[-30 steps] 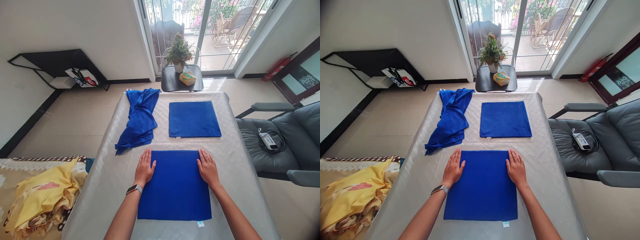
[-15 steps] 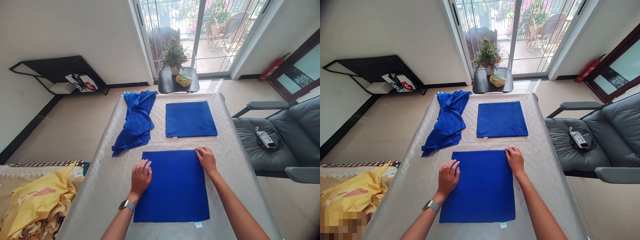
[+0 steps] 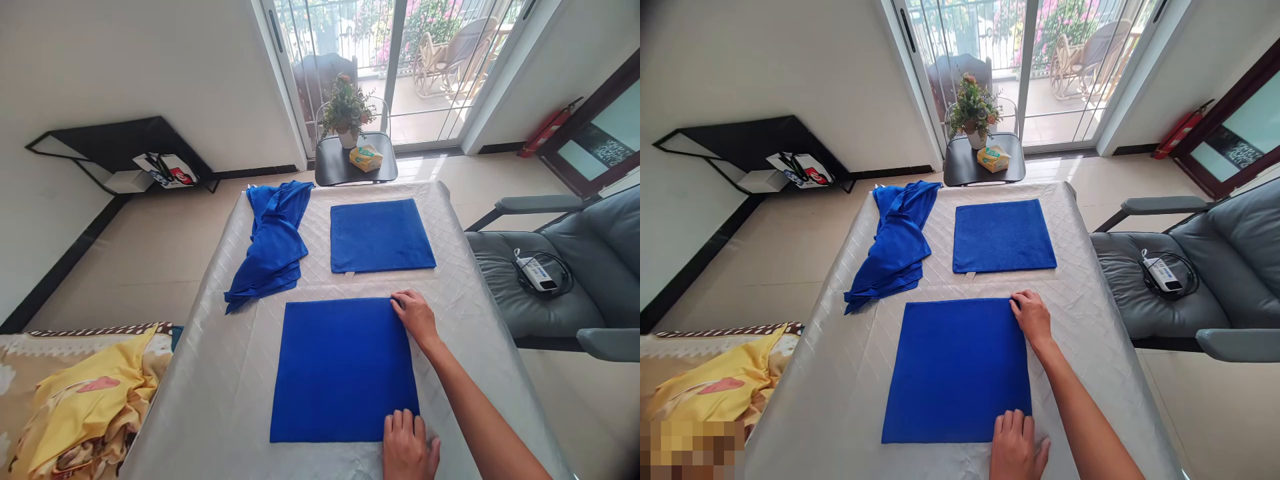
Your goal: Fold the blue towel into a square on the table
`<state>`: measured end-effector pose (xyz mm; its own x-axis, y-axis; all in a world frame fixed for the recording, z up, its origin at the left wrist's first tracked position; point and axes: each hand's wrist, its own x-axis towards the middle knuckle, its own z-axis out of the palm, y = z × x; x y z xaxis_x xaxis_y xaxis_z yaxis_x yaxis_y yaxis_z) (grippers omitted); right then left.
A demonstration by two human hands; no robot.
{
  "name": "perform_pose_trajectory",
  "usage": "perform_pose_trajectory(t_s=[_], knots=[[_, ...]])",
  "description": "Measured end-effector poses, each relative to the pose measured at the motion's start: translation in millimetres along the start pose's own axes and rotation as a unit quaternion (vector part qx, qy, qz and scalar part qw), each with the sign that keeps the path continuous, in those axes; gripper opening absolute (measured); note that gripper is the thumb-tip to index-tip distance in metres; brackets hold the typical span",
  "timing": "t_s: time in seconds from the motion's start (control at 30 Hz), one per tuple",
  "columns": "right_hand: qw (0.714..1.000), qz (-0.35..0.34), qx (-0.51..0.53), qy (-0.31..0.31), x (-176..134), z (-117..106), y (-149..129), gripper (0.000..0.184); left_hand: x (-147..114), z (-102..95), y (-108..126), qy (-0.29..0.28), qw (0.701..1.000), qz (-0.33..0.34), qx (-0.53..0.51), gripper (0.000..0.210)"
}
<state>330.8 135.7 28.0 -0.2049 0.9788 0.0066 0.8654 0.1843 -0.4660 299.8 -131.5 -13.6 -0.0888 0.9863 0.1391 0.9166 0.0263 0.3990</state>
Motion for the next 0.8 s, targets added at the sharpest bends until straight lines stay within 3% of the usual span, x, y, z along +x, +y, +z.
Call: perform_pose_trajectory(t_s=[0.1, 0.27, 0.4, 0.6, 0.8], knots=[[1.000, -0.004, -0.014, 0.003, -2, 0, -1, 0.022, -6, -2.0, -6, 0.027, 1.000, -0.008, -0.002, 0.024], [1.000, -0.006, -0.019, 0.022, -3, 3, -2, 0.019, -14, -6.5, -10, 0.084, 0.996, 0.024, 0.009, 0.042], [0.999, 0.001, -0.035, 0.023, 0, 4, -5, 0.016, -8, -14.0, -13, 0.047, 0.997, 0.058, 0.017, 0.052], [0.999, 0.027, 0.038, -0.013, 6, -2, -5, 0.013, 3, -22.0, -13, 0.017, 0.994, 0.086, 0.065, 0.047], [0.989, 0.060, 0.124, -0.054, 10, -5, 3, 0.014, 2, -22.6, -13, 0.027, 0.994, 0.082, 0.068, 0.041]])
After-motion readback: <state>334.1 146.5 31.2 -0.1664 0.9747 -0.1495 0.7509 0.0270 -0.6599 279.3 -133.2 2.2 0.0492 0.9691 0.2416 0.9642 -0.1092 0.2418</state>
